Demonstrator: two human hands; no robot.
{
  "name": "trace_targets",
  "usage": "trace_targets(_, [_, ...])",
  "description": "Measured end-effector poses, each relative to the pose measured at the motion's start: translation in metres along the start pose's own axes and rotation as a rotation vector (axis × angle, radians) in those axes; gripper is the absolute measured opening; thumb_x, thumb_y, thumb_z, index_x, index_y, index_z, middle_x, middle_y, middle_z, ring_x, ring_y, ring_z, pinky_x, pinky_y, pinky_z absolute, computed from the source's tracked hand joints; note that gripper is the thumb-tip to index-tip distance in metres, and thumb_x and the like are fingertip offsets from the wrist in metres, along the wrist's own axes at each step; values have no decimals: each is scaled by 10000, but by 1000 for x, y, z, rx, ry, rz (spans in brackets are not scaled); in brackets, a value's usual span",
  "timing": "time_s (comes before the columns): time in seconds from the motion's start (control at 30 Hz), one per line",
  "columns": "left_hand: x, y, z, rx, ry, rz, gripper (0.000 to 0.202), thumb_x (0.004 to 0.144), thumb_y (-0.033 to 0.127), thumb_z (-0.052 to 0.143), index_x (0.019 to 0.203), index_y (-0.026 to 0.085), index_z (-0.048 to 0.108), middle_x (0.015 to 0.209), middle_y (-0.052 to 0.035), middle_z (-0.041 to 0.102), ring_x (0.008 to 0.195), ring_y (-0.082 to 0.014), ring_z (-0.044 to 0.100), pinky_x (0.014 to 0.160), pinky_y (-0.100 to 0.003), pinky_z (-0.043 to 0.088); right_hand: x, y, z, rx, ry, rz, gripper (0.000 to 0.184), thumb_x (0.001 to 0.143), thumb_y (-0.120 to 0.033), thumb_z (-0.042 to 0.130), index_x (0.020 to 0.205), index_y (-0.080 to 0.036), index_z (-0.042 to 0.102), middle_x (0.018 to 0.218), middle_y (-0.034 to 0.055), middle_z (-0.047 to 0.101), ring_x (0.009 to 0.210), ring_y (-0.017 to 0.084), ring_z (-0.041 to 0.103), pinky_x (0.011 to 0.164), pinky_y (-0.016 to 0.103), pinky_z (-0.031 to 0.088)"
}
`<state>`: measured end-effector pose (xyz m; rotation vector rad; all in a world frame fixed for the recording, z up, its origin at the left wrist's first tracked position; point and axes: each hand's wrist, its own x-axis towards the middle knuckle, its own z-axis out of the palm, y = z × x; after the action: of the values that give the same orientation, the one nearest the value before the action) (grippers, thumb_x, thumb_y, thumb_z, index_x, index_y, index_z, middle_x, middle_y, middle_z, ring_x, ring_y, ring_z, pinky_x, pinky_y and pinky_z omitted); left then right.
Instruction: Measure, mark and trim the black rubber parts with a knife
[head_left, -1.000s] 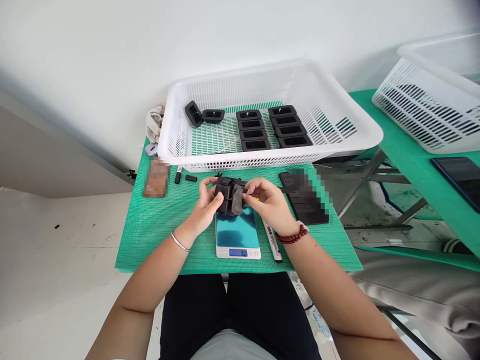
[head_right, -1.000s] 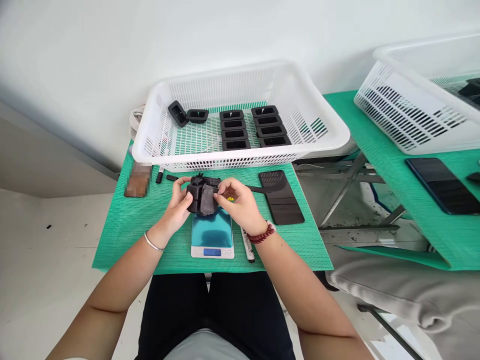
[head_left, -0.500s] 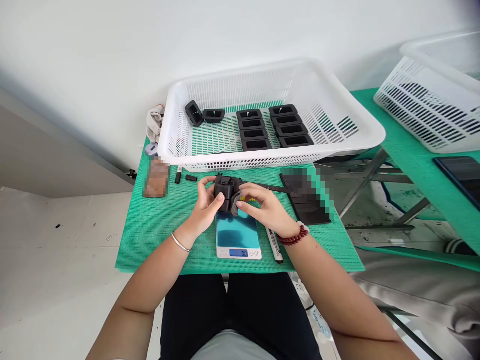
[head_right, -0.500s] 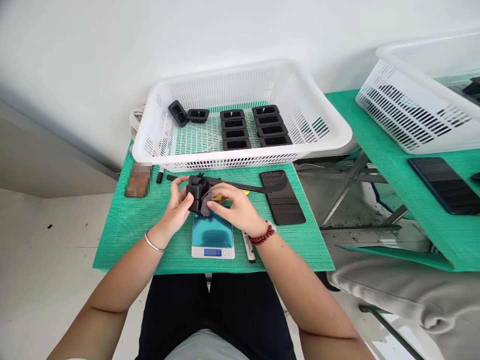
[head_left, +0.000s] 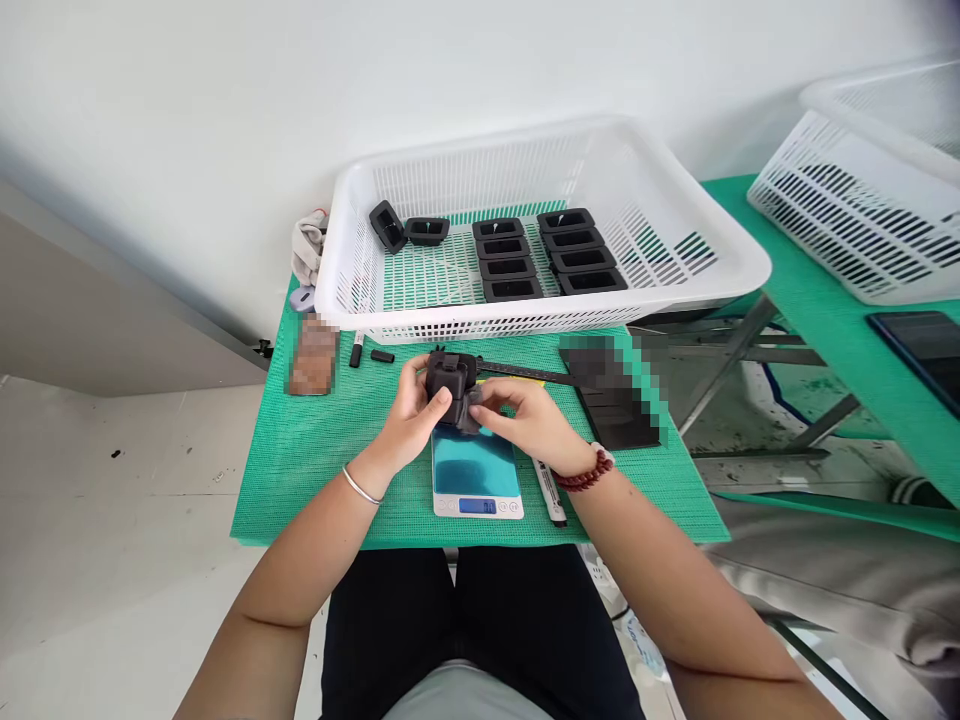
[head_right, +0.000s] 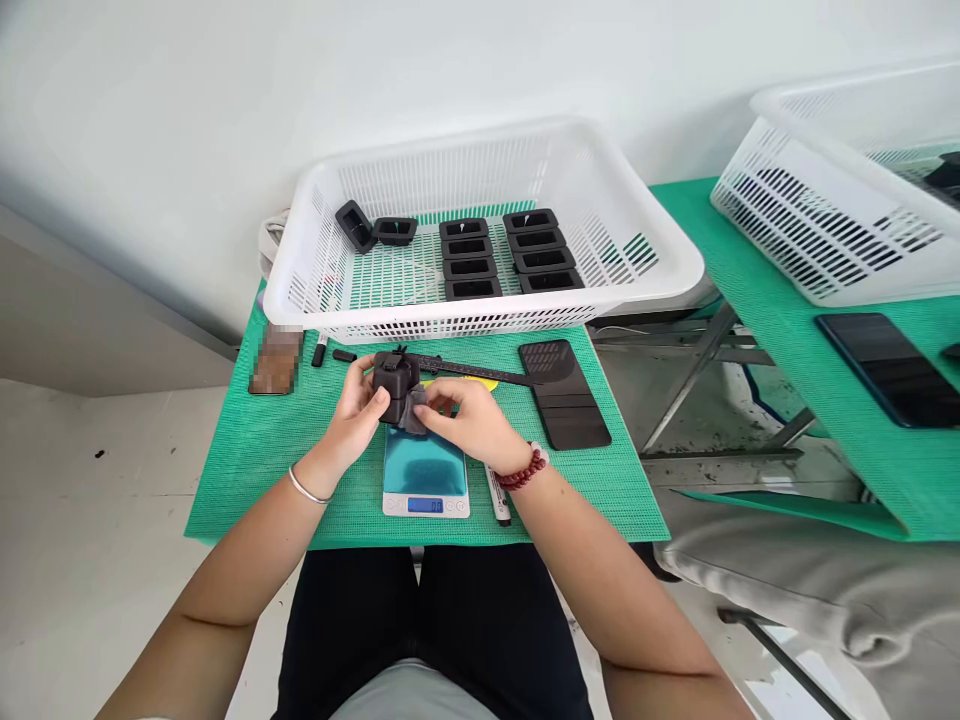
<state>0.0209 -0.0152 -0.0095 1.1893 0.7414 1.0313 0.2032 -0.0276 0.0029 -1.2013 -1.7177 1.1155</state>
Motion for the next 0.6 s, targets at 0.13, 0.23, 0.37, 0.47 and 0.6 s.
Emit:
trace_targets(0.13, [-1, 2, 3, 39, -52, -56, 509, 838, 470, 605, 1225, 237, 371, 1179, -91, 589, 1081, -223, 597, 867, -358, 512, 0, 3, 2, 36, 166, 36, 166, 782, -287, 581, 652, -184, 573, 666, 13, 594, 626, 135, 539, 587, 278, 437])
trace_targets(0.23, [-1, 3, 4, 75, -85, -64, 501, 836, 466, 609, 1226, 219, 415, 1164, -95, 595, 1079, -228, 590, 866, -354, 507, 0, 5, 4, 61, 240, 49, 139, 771, -286, 579, 674, -186, 568, 642, 7, 577, 603, 133, 531, 567, 274, 437])
trace_targets(0.37, [2, -1, 2, 37, 17, 4, 450, 850, 453, 597, 1199, 215, 440, 1168, -80, 588, 1107, -212, 570, 934, -355, 475, 1, 4, 5, -10, 78, 66, 160, 751, -258, 581, 615, -181, 550, 624, 3, 576, 601, 126, 524, 568, 264, 430])
trace_targets(0.47, [2, -4, 2, -7, -30, -16, 439, 865, 442, 580, 1220, 227, 437, 1202, -75, 574, 1141, -211, 554, 953, -356, 468, 1, 4, 3, 49, 114, 67, 191, 755, -275, 583, 598, -179, 537, 615, 0, 564, 592, 120, 514, 559, 259, 424])
trace_targets(0.6, [0, -5, 4, 19, -109, -75, 457, 849, 435, 604, 1228, 218, 466, 1156, -81, 595, 1084, -219, 584, 887, -344, 498, 0, 5, 1, 118, 275, 74, 168, 772, -300, 577, 657, -180, 555, 610, -8, 539, 574, 116, 498, 538, 255, 414])
